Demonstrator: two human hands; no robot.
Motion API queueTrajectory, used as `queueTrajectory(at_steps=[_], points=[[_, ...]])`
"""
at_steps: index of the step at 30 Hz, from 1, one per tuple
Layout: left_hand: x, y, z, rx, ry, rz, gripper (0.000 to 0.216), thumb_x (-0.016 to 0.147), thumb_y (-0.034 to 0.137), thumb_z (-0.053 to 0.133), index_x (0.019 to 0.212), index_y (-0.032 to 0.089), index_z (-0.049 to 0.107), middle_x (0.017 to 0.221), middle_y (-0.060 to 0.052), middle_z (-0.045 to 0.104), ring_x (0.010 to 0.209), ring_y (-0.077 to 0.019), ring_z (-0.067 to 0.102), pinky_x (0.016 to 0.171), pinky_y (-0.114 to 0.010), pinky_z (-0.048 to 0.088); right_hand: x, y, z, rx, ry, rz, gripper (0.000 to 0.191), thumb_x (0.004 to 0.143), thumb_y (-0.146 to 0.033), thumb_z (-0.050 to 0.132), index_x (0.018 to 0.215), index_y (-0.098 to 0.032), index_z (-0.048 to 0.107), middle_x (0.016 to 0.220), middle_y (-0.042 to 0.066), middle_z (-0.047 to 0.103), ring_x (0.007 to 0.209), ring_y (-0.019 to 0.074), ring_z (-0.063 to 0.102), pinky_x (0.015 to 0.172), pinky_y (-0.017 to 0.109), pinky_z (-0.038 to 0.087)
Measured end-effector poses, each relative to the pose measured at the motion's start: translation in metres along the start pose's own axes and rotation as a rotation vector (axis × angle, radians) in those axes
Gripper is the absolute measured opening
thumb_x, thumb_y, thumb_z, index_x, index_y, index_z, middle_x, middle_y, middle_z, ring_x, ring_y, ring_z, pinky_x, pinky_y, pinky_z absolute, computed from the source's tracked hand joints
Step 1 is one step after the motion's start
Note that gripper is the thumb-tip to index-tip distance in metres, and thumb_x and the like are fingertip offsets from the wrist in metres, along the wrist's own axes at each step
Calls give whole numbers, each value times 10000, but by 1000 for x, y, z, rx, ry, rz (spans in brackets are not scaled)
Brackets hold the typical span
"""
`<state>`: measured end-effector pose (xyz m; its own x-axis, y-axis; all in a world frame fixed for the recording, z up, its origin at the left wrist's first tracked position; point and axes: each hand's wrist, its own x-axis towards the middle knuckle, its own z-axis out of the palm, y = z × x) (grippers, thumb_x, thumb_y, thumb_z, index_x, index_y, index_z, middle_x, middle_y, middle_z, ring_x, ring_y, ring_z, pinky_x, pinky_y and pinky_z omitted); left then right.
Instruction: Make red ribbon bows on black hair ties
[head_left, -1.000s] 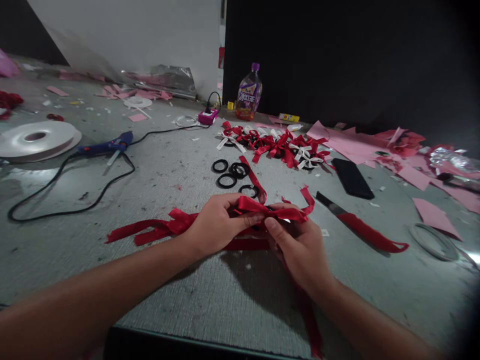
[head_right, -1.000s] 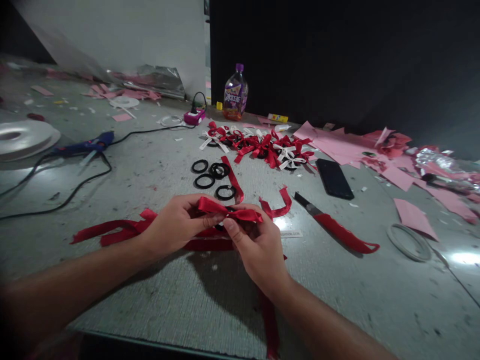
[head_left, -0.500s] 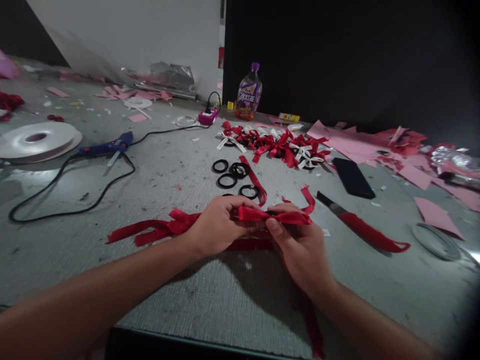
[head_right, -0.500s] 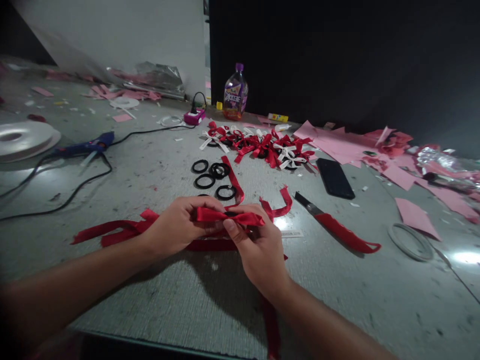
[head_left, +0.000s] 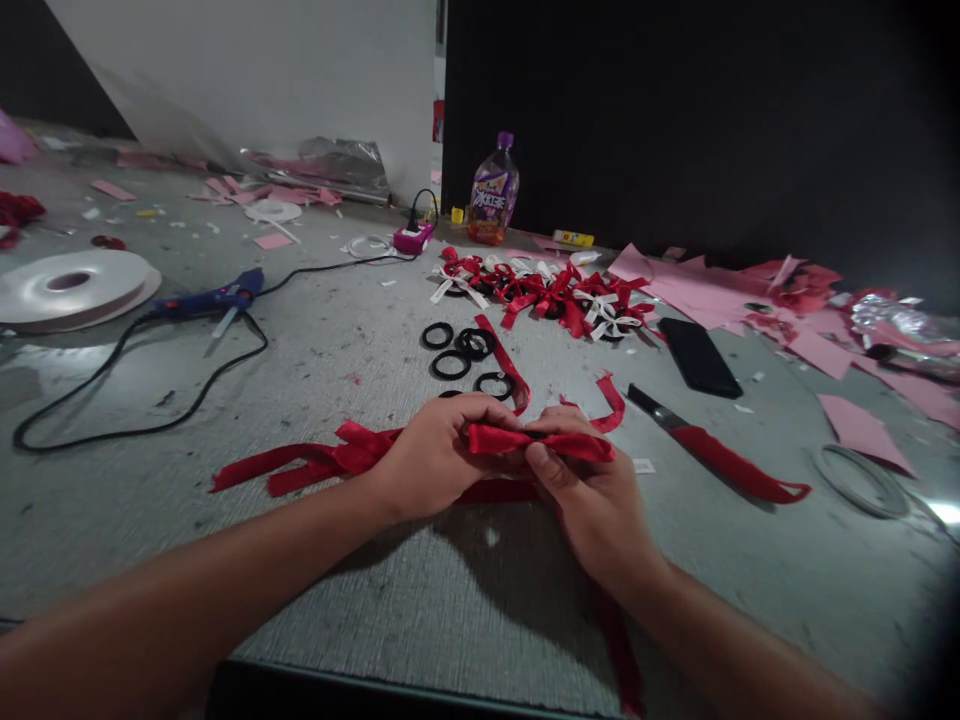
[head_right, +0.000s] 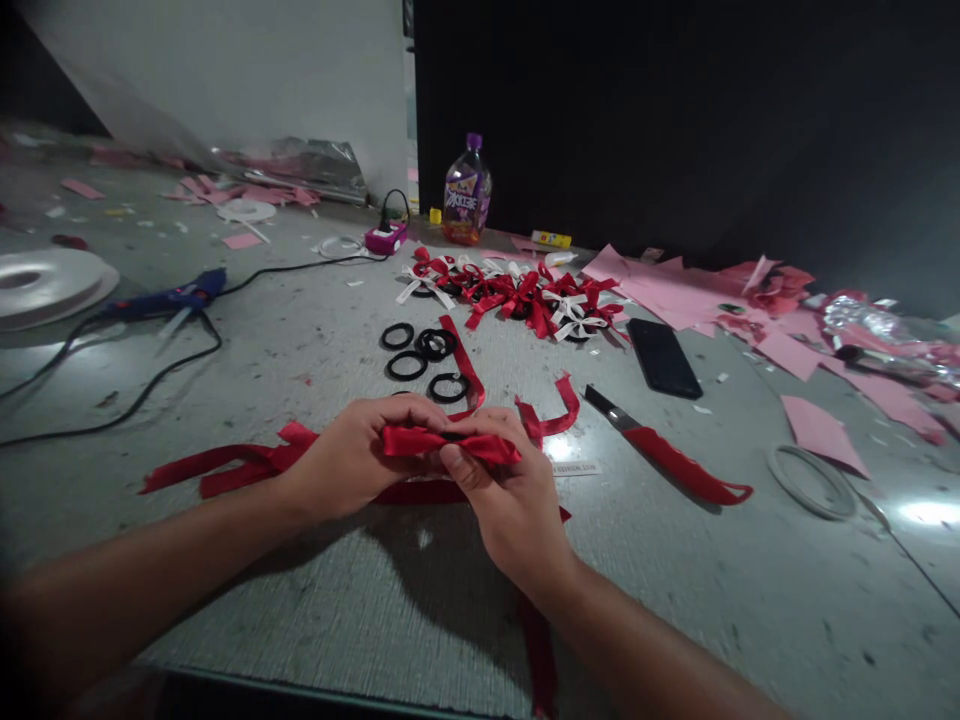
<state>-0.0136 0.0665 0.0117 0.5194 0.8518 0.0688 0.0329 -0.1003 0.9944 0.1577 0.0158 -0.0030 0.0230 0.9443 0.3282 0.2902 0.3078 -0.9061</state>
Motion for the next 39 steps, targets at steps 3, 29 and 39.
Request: queueTrajectory(at_steps=[3, 29, 39], points=[[0, 0, 0, 51, 10, 40, 226, 720, 248, 790, 902, 165, 686, 927, -41, 693, 843, -170, 630, 789, -315, 505, 0, 0, 0, 10, 1, 16, 98, 902, -345, 652, 971, -294, 700, 987, 24, 607, 996, 196, 579, 899, 406, 478], [5, 2, -3, -118, 153, -178, 293, 783, 370, 751, 978, 159, 695, 931, -69, 752, 820, -187, 684, 798, -338, 533, 7, -1, 1, 251, 13, 402, 334, 855, -506, 661, 1000, -206, 628, 664, -6, 656, 516, 132, 586, 491, 262, 497], [9, -8, -3, -360, 220, -224, 403, 744, 352, 792, 1035, 159, 590, 798, 21, 628, 626, -93, 589, 664, -266, 506, 7, 6, 2, 381, 11, 405, 299, 883, -485, 643, 1005, -215, 599, 755, 3, 701, 600, 145, 663, 604, 289, 547]])
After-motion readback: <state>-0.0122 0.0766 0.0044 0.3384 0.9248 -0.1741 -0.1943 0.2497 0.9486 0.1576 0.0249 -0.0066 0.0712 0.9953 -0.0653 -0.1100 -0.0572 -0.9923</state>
